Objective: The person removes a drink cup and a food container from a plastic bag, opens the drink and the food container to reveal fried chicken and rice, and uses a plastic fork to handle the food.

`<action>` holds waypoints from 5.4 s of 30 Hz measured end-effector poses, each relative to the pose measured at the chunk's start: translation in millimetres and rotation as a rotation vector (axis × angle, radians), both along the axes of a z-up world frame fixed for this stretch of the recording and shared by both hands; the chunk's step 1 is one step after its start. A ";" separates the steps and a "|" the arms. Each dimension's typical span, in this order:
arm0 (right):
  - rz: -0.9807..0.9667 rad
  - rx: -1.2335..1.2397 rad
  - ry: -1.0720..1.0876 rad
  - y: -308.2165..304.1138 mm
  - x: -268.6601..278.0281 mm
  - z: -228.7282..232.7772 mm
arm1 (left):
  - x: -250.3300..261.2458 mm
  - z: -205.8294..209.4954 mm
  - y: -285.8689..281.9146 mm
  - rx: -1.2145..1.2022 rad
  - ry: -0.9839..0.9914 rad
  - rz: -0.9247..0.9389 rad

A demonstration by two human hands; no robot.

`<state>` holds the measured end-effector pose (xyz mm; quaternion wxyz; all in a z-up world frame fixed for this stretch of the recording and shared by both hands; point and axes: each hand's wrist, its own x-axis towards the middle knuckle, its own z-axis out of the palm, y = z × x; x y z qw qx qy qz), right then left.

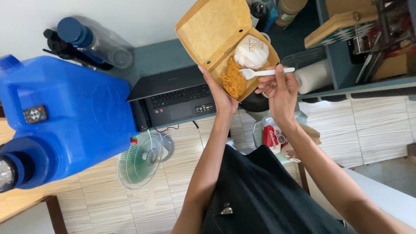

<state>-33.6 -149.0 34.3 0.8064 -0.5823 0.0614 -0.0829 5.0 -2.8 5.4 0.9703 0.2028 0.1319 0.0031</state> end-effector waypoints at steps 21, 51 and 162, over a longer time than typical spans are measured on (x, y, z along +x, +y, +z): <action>-0.007 0.396 0.190 -6.8 1.9 3.3 | -5.7 -1.1 -0.4 0.029 0.026 -0.034; 0.004 0.684 0.110 -32.3 31.4 37.2 | -2.1 -13.4 8.0 -0.078 -0.014 -0.148; -0.297 -1.171 -0.116 -95.4 -289.8 109.2 | -193.3 13.3 -79.1 -0.156 -0.024 -1.037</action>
